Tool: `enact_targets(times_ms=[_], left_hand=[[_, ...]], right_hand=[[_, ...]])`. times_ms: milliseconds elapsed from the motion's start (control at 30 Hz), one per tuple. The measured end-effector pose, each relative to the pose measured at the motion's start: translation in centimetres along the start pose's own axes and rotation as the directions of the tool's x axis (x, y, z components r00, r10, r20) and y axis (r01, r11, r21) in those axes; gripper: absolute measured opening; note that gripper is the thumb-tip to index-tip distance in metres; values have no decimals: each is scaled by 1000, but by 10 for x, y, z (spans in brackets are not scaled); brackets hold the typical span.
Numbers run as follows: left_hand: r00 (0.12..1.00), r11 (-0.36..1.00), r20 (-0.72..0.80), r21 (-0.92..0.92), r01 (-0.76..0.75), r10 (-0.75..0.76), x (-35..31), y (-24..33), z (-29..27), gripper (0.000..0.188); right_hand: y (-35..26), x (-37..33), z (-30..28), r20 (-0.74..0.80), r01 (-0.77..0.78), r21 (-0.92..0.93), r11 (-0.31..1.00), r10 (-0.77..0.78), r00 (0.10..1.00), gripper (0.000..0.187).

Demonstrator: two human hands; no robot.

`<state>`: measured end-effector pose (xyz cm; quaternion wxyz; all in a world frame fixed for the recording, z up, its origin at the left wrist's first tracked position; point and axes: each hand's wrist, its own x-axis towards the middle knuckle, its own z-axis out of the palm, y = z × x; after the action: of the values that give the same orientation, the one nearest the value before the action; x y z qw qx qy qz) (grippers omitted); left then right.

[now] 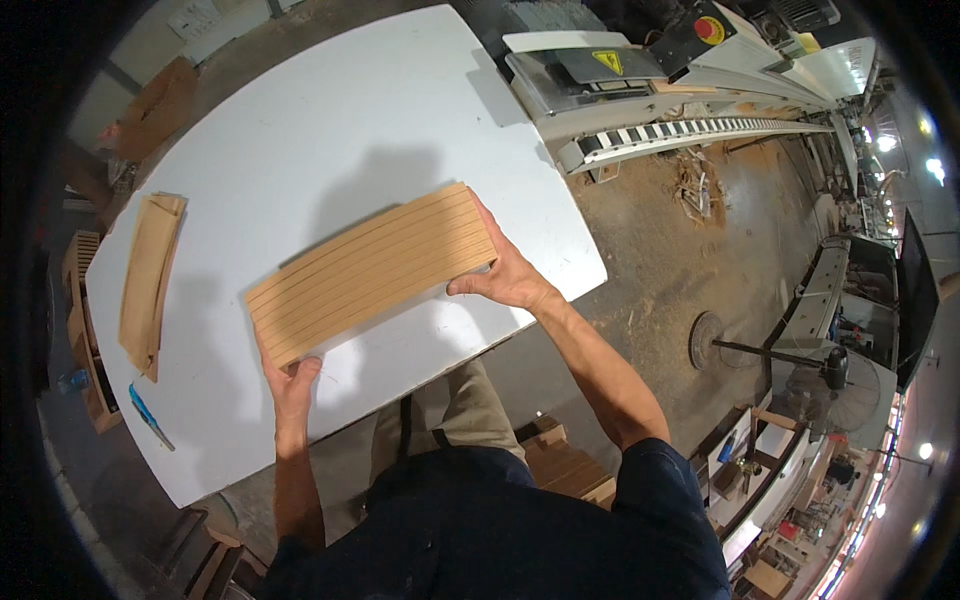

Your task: The person organizes wooden panels by hand, lifting them one at a time from a white table and placing them onto a large stack of similar panels.

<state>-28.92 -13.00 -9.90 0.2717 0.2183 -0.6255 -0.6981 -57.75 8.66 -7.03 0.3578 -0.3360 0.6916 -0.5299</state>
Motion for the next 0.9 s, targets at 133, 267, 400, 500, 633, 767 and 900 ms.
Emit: enact_targets(times_ms=[133,267,400,500,633,767,900], left_hand=[[994,995,-47,-19,102,-103,-12,-8,-1,96],[989,989,-76,64,131,-126,-15,-3,1,87],[993,974,-54,195,117,-108,-22,-27,-18,77],[977,976,-133,122,183,-167,-32,-27,-18,73],[973,958,-211,245,145,-94,-21,-19,-15,41],[982,977,-183,199,81,-45,-21,-31,-41,52],[989,961,-80,239,138,-123,7,-13,-41,56]], right_hand=[[15,-4,3,9,27,59,998,-27,1000,135],[27,-1,1,17,111,34,993,-112,994,134],[38,0,7,-25,101,106,989,-99,995,132],[44,0,3,-5,134,63,989,-134,991,129],[57,7,-5,32,288,-120,950,-287,957,124],[42,6,1,14,295,12,955,-295,955,122],[37,-23,-1,-145,102,-185,977,-130,981,121]])
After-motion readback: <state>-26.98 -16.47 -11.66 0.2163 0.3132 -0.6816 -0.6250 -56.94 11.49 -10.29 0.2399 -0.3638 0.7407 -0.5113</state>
